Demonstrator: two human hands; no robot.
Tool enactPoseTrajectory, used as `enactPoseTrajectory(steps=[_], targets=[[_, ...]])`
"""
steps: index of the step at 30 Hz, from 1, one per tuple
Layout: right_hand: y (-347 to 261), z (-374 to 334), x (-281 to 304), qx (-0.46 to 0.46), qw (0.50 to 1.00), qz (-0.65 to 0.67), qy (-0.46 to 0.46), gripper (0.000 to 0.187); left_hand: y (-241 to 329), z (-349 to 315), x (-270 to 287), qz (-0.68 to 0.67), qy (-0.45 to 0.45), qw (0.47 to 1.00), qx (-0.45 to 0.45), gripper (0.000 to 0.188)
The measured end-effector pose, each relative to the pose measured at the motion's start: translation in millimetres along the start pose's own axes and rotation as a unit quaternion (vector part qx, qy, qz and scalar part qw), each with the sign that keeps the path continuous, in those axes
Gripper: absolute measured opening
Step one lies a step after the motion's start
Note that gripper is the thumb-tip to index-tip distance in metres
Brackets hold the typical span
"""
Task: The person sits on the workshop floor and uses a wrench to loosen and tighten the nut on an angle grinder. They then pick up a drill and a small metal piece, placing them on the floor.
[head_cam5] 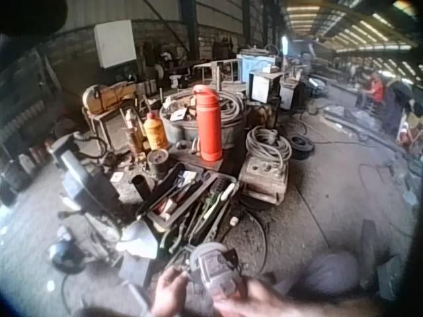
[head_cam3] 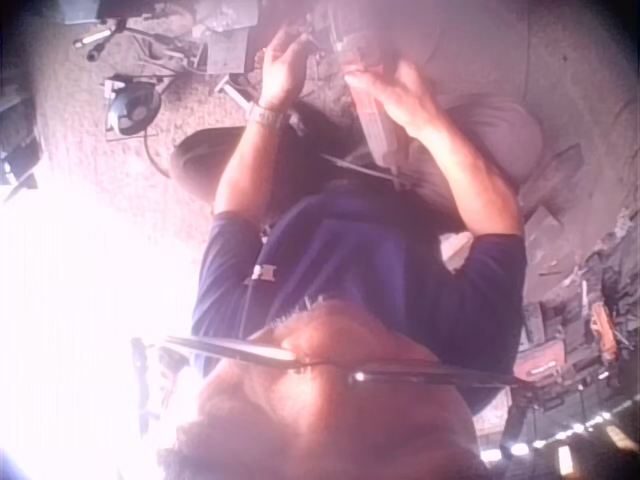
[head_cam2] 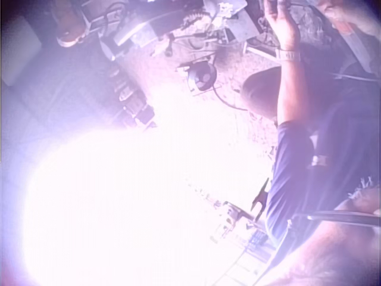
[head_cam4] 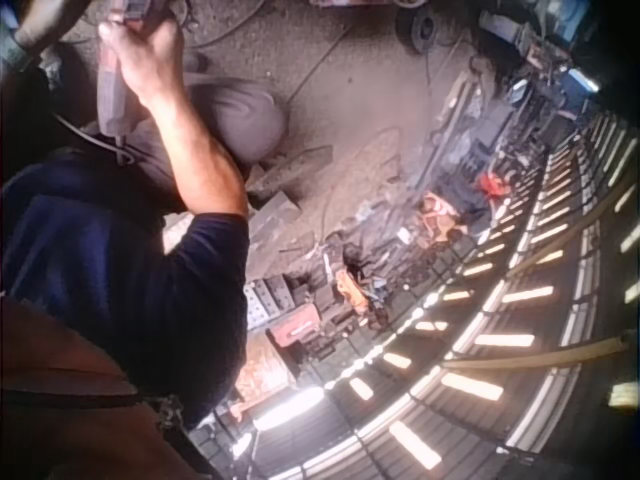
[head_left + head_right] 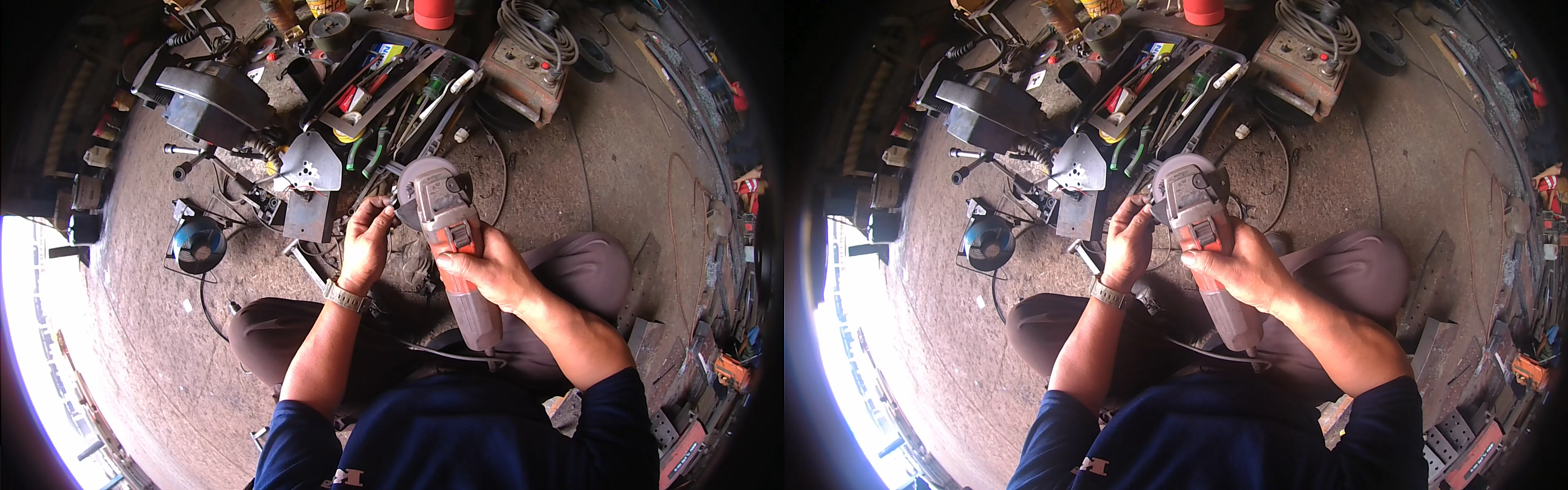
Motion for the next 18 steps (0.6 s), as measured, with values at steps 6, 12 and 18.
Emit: enactPoseTrajectory(steps=[6, 12, 18], targets=[[-1.4, -0.7, -0.7, -0.005, 1.000, 0.004, 0.000, 0.028, -0.7, 0.0, 1.7, 0.013, 0.004, 1.000, 0.000, 0.008], [-1.6, -0.4, -0.6, 0.002, 1.000, 0.007, -0.001, 0.029, -0.5, -1.0, 0.1, -0.002, -0.001, 1.000, 0.000, 0.007], [0.2, 0.2, 0.1, 0.007, 1.000, 0.005, -0.002, 0.029, -1.5, -1.4, -0.3, -0.015, -0.003, 1.000, 0.006, 0.008]])
Point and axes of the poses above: each hand's wrist, its own z-axis towards the middle knuckle, its own x-axis out of the back of the hand, y = z × x, the point moved 7 cm from there along z, towards the middle knuckle, and after that the axes turned 10 degrees about y, right-handed, at the moved point
